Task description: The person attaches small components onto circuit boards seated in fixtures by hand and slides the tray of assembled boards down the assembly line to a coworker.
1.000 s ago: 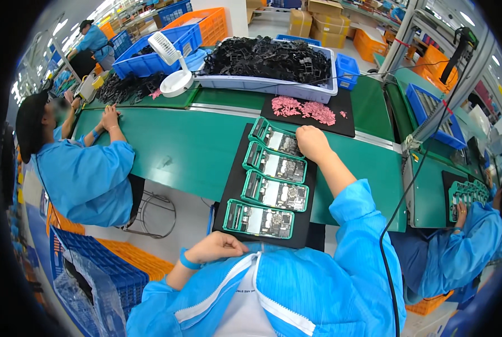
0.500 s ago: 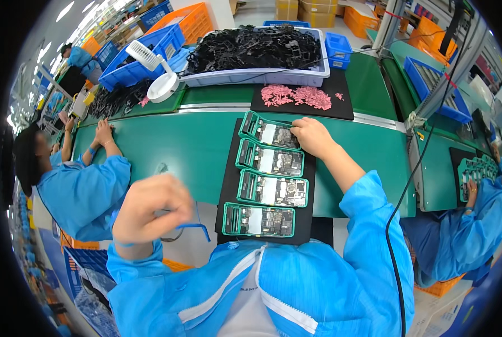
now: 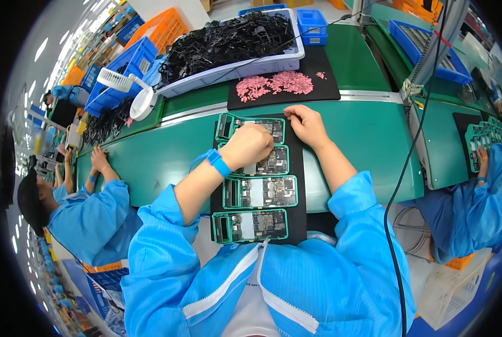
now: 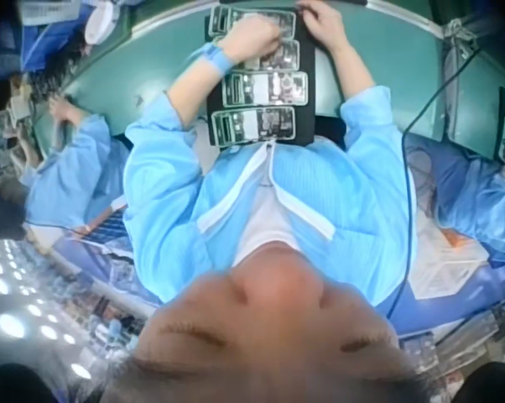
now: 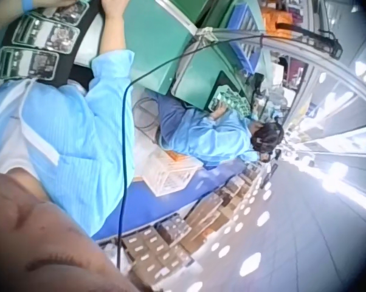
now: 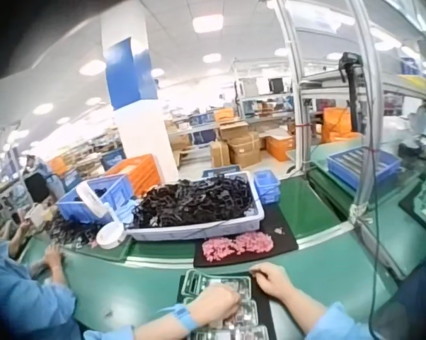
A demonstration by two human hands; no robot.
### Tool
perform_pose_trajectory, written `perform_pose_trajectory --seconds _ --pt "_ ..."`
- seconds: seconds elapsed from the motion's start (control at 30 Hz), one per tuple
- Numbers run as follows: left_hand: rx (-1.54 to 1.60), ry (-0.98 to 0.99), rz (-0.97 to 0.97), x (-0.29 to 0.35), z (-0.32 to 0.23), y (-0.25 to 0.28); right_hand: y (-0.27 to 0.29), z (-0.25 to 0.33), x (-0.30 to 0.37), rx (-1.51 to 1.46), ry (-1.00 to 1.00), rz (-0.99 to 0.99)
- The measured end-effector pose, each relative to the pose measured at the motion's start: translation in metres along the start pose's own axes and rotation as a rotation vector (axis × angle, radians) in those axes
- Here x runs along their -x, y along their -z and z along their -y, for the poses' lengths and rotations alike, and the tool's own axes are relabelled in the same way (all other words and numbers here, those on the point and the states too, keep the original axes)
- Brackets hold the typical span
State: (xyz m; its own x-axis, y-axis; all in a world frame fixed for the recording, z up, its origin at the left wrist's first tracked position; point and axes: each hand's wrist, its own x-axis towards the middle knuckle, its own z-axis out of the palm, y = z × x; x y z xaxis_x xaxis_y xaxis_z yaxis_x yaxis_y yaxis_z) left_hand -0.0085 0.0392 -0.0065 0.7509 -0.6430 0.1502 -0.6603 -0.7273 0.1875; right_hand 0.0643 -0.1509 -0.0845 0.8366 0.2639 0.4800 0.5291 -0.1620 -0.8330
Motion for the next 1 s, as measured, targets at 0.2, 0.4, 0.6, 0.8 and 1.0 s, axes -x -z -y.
perform_pose_trajectory --seconds 0.2,0.4,0.6,0.8,1.0 --pt "-0.118 -0.069 -0.022 -0.004 -0.003 -0.008 0.001 0.005 -0.003 0.117 0.043 0.063" --pt "-0.259 -0.093 -0.002 -0.007 -0.012 -0.006 0.0 0.006 -0.002 0.106 0.074 0.038" --pt "-0.403 -0.147 0.025 -0.006 -0.024 -0.004 0.001 0.007 -0.001 0.1 0.074 0.031" --pt "-0.412 -0.042 0.017 0.007 -0.039 -0.009 0.002 0.006 -0.002 0.159 0.09 0.062" --pt "-0.272 -0.037 0.001 0.016 -0.023 -0.006 -0.006 0.002 -0.013 0.133 -0.043 0.035"
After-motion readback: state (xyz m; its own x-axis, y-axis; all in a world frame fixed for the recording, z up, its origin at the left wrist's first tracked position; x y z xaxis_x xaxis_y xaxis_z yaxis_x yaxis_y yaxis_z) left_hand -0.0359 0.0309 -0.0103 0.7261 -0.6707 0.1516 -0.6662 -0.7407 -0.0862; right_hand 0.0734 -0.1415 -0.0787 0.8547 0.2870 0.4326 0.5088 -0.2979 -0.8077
